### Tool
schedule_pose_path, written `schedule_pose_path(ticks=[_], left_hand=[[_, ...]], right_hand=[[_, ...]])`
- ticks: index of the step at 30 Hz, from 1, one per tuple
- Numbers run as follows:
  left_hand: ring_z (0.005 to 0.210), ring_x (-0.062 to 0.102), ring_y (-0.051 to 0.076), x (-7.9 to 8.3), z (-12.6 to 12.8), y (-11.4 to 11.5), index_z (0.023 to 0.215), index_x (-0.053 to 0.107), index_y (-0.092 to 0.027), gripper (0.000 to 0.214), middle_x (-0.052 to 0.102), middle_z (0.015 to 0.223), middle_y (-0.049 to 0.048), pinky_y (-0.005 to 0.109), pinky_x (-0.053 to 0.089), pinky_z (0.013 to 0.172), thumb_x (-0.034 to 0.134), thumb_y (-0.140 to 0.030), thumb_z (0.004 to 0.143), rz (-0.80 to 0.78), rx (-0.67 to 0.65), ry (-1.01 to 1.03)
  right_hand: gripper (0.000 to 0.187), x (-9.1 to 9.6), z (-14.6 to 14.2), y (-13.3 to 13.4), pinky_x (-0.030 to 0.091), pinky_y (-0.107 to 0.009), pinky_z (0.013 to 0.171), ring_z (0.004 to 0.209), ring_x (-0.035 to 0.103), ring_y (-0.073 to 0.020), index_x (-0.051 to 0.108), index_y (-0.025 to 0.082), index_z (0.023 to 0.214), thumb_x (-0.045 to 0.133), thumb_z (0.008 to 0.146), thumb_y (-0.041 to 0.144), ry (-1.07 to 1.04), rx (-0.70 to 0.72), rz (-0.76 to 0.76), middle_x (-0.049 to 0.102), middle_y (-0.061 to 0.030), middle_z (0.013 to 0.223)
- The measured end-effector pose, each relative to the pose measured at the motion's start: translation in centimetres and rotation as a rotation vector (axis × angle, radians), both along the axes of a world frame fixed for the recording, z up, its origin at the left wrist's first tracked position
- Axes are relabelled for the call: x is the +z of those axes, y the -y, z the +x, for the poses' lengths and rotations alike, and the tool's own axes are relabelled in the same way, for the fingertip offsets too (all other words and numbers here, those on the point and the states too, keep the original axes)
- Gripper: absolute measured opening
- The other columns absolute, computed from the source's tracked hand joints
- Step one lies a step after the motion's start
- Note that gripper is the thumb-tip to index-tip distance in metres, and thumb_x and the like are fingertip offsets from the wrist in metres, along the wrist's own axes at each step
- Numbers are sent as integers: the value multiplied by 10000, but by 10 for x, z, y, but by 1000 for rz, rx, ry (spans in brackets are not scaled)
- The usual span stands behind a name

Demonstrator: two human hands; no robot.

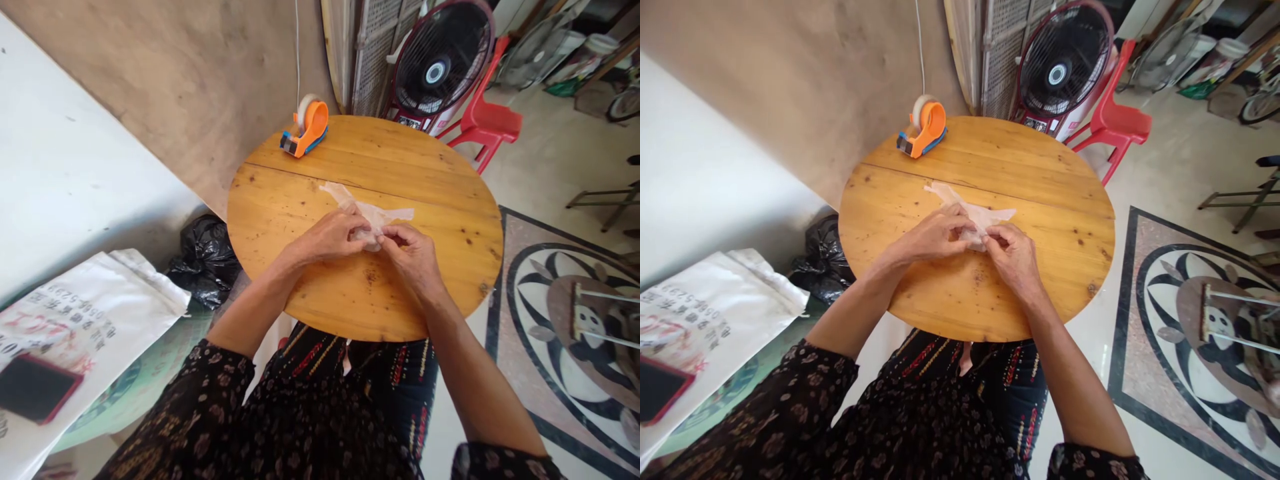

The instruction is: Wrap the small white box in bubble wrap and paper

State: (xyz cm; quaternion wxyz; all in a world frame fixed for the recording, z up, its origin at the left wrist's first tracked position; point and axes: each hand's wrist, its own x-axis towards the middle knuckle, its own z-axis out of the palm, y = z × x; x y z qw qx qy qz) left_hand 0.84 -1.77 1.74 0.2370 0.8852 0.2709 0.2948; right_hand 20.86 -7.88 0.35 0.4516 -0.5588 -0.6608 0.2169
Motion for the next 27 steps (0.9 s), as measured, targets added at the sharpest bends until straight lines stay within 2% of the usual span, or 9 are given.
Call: schedule_pose_path(ticks=[4, 8, 12, 16, 18, 22, 25, 27], left_hand=[[839, 575, 150, -8, 4, -4, 793, 719, -166, 185, 609, 813, 37, 272, 458, 758, 552, -148, 871, 8, 9, 57], [831, 579, 150, -12, 10, -4, 789, 705, -169, 178, 624, 814, 35, 270, 459, 761, 548, -108, 846, 27, 82, 46], [787, 567, 149, -11, 12, -1, 825, 712, -170, 179, 628, 827, 35, 275, 447, 731, 541, -117, 823, 25, 135, 35], [705, 528, 130, -3, 11, 2, 818, 698, -151, 114, 587, 749, 10, 259, 419, 670, 603, -135, 757, -71, 94, 46], [711, 524, 130, 1, 11, 4, 803, 690, -148, 74, 577, 740, 5, 260, 415, 675, 661, -197, 756, -109, 94, 45], [737, 528, 131, 1, 17, 8, 789, 674, -166, 199, 597, 790, 5, 269, 424, 706, 717, -361, 784, -159, 190, 43], [738, 530, 127, -3, 21, 10, 775, 668, -175, 147, 605, 812, 4, 266, 419, 699, 690, -318, 803, -154, 254, 48], [741, 531, 127, -5, 22, 10, 775, 667, -178, 100, 608, 822, 5, 266, 412, 691, 668, -273, 808, -142, 263, 52]], right_hand=[[130, -5, -1, 1, 524, -344, 778, 795, 646, -184, 758, 213, 850, 649, 850, 285, -14, 16, 70, 709, -40, 862], [154, -10, -2, 0, 528, -361, 798, 854, 642, -198, 771, 244, 890, 625, 883, 295, 8, 37, 125, 689, -47, 893], [194, -12, -4, 0, 504, -355, 743, 797, 614, -194, 782, 263, 930, 593, 910, 297, 157, 34, 140, 657, -45, 841], [218, -9, -6, 4, 463, -383, 775, 783, 597, -202, 787, 243, 967, 576, 926, 276, 368, -19, 199, 668, -58, 834], [253, -6, -6, 7, 457, -395, 793, 808, 603, -212, 780, 228, 1018, 545, 924, 234, 413, -4, 202, 676, -72, 864], [329, 0, -2, 6, 488, -383, 810, 874, 621, -213, 765, 240, 1067, 488, 904, 166, 314, 104, 127, 664, -72, 909], [296, 4, 2, 1, 516, -356, 808, 861, 631, -194, 769, 250, 997, 495, 907, 188, 155, 188, 61, 667, -48, 884], [253, 5, 4, -2, 520, -354, 829, 864, 645, -187, 765, 242, 957, 520, 901, 212, 81, 192, 22, 694, -38, 892]])
